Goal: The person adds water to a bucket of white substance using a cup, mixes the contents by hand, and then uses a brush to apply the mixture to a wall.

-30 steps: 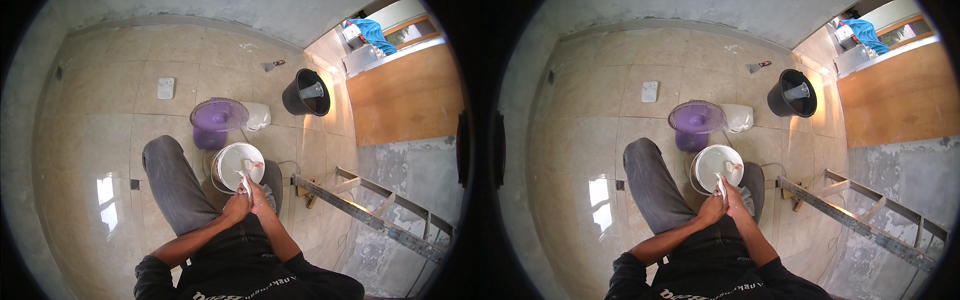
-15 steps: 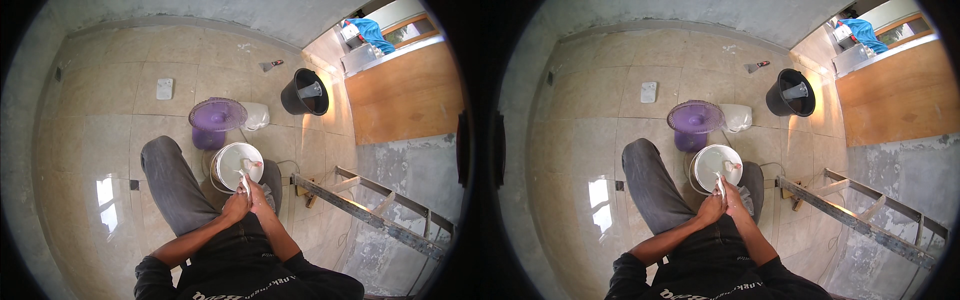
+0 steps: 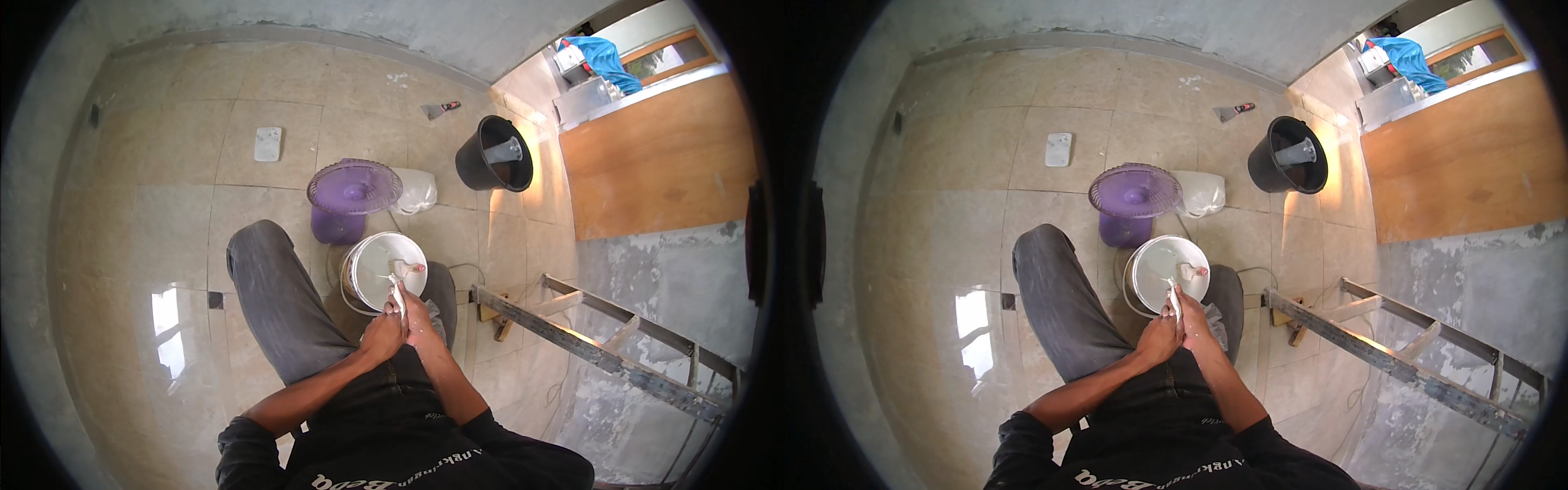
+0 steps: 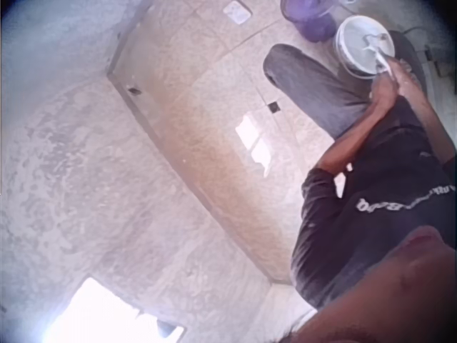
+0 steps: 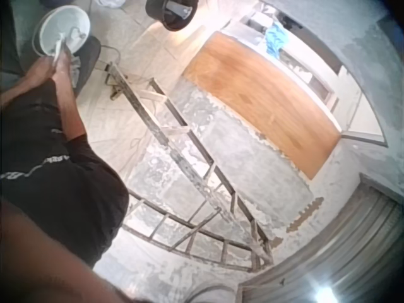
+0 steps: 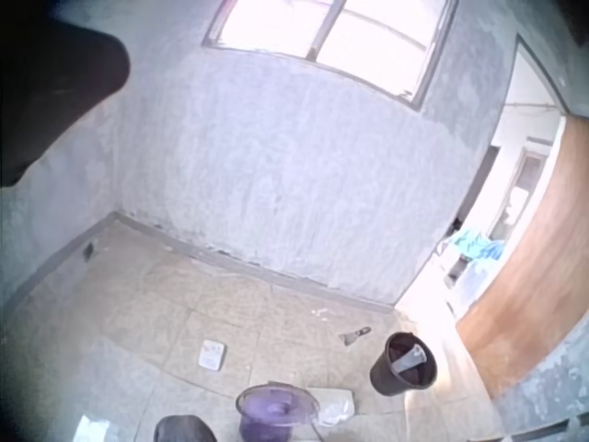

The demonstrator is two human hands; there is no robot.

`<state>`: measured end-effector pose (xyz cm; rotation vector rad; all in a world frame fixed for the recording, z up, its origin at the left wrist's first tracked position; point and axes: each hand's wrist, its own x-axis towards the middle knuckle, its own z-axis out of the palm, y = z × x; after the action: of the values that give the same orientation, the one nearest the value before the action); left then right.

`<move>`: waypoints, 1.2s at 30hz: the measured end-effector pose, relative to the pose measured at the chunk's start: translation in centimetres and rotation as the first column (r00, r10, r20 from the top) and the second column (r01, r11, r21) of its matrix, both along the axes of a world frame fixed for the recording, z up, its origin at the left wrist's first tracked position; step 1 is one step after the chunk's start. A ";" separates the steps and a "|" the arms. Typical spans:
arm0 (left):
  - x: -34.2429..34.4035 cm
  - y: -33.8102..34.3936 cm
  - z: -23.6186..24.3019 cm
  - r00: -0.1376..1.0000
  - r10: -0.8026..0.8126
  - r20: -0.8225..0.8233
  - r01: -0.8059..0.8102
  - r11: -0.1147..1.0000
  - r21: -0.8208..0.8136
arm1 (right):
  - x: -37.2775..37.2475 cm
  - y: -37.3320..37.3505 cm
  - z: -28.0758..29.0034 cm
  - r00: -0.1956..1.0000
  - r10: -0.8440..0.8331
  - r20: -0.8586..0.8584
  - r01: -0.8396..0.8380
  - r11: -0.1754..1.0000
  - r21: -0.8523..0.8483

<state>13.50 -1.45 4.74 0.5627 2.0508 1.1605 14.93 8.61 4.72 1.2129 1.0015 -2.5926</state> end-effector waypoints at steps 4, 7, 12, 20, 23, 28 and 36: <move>-0.2 -0.1 0.8 1.000 0.020 0.007 -0.021 1.000 0.003 | -0.1 0.0 0.0 1.000 0.003 -0.004 -0.003 1.000 0.027; -0.3 -0.1 0.8 1.000 0.027 -0.012 -0.027 0.999 0.030 | 0.0 0.3 -0.6 0.999 -0.008 -0.048 0.008 1.000 -0.010; -0.3 -0.1 0.7 0.999 0.040 -0.002 -0.040 0.999 0.036 | 0.0 0.3 -0.8 0.999 -0.020 -0.033 0.021 1.000 0.004; 0.1 0.2 -0.4 0.990 0.075 -0.115 -0.067 0.995 0.074 | -0.2 0.3 -0.7 0.999 -0.016 -0.038 0.016 1.000 -0.003; 0.1 0.3 -0.5 0.994 0.068 -0.091 -0.063 0.997 0.051 | -0.2 0.4 -0.9 0.999 -0.005 -0.041 0.005 1.000 0.009; -0.2 0.1 0.2 0.995 0.058 -0.079 -0.055 0.998 0.042 | -0.3 0.4 -0.8 0.999 -0.008 -0.053 0.009 1.000 0.013; -0.2 0.1 -0.3 0.998 0.032 -0.060 -0.030 0.999 0.033 | -0.4 0.0 -0.2 1.000 -0.023 -0.018 0.024 0.999 0.042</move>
<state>13.35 -1.31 4.44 0.5898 2.1021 1.2095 14.58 8.64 4.48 1.2214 1.0563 -2.6168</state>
